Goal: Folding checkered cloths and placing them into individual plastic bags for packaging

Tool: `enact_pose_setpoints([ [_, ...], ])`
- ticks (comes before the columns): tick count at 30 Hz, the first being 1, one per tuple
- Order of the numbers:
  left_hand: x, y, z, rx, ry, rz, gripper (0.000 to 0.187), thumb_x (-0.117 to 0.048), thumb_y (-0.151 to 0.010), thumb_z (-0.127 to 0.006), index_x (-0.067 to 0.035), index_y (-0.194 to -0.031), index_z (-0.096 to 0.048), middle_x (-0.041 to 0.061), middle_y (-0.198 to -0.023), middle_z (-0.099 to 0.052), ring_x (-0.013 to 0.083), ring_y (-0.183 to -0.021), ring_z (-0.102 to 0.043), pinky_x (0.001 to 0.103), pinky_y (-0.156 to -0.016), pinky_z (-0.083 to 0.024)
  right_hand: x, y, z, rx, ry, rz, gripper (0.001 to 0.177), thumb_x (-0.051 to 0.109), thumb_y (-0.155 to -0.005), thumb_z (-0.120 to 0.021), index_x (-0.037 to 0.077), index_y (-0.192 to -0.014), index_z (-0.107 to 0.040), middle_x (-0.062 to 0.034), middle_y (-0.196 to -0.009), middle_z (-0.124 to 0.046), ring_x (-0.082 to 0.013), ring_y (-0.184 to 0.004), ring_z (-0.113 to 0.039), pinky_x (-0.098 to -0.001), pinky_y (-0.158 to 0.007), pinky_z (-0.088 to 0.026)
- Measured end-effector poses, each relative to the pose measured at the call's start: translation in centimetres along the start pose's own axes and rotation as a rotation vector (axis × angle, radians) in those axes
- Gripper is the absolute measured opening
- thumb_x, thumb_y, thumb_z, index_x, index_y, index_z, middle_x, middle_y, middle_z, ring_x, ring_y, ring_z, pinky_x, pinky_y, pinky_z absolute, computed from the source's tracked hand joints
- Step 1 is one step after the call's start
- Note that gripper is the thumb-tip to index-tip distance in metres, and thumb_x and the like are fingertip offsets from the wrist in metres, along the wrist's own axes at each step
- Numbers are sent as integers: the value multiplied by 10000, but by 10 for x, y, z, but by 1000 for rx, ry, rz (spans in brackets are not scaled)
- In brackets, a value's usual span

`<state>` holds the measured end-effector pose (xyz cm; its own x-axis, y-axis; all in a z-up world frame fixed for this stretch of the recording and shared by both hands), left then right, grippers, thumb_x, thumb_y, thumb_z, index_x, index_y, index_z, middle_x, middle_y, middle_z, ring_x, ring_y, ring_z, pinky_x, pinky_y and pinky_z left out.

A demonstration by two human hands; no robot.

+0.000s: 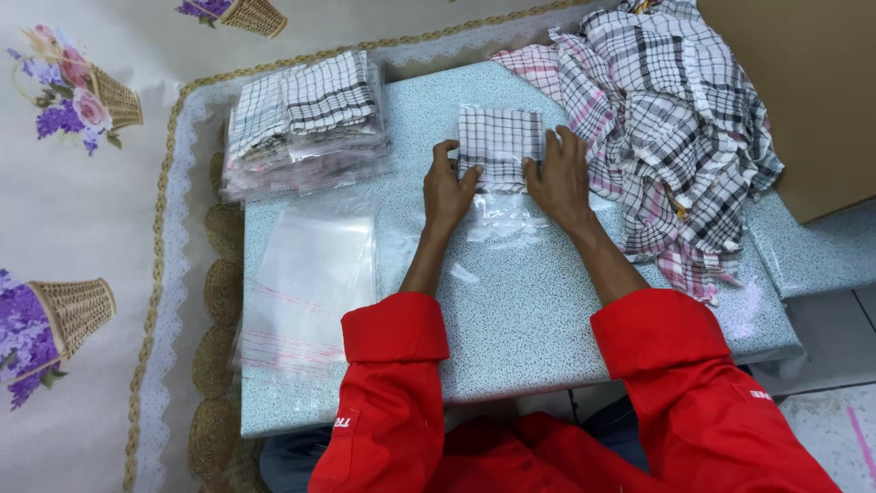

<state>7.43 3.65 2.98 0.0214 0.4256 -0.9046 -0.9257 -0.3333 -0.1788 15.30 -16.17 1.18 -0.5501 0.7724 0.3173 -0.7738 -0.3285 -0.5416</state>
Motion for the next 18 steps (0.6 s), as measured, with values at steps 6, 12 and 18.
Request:
enact_pose_setpoints([
  [6, 51, 4, -10, 46, 6, 71, 435, -147, -840, -646, -86, -1271, -629, 202, -1187, -628, 411, -1142, -654, 502, -959, -546, -13, 18, -1, 206, -14, -102, 575, 500, -969, -618, -2, -1243, -679, -180, -1210, -532, -389, -1107, -550, -498, -792, -539],
  [12, 45, 52, 12, 155, 7, 130, 431, -167, -845, -706, -147, -1274, -668, 184, -1197, -607, 381, -1064, -693, 454, -918, -576, 48, 61, 49, 402, -339, -236, 810, 143, -894, -715, 18, -1604, -344, -249, -1104, -591, -500, -1010, -640, -629, -838, -495],
  [18, -2, 86, 86, -41, 114, -64, 196, -81, -897, -741, -129, -1084, -772, 144, -1161, -629, 315, -930, -721, 351, -766, -641, 111, 69, 67, 133, -737, -163, 502, -26, -968, -705, 61, -1447, -585, -174, -1133, -517, -313, -1021, -641, -416, -793, -630],
])
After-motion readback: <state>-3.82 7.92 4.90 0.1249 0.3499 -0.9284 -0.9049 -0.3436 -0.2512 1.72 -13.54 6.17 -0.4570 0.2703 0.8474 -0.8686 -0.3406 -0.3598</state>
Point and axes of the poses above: each hand's wrist, its own y-axis away from the middle knuckle, its own z-axis out of the back of the hand, x = y × z, the point moved 9 cm from there along -y, towards the middle knuckle
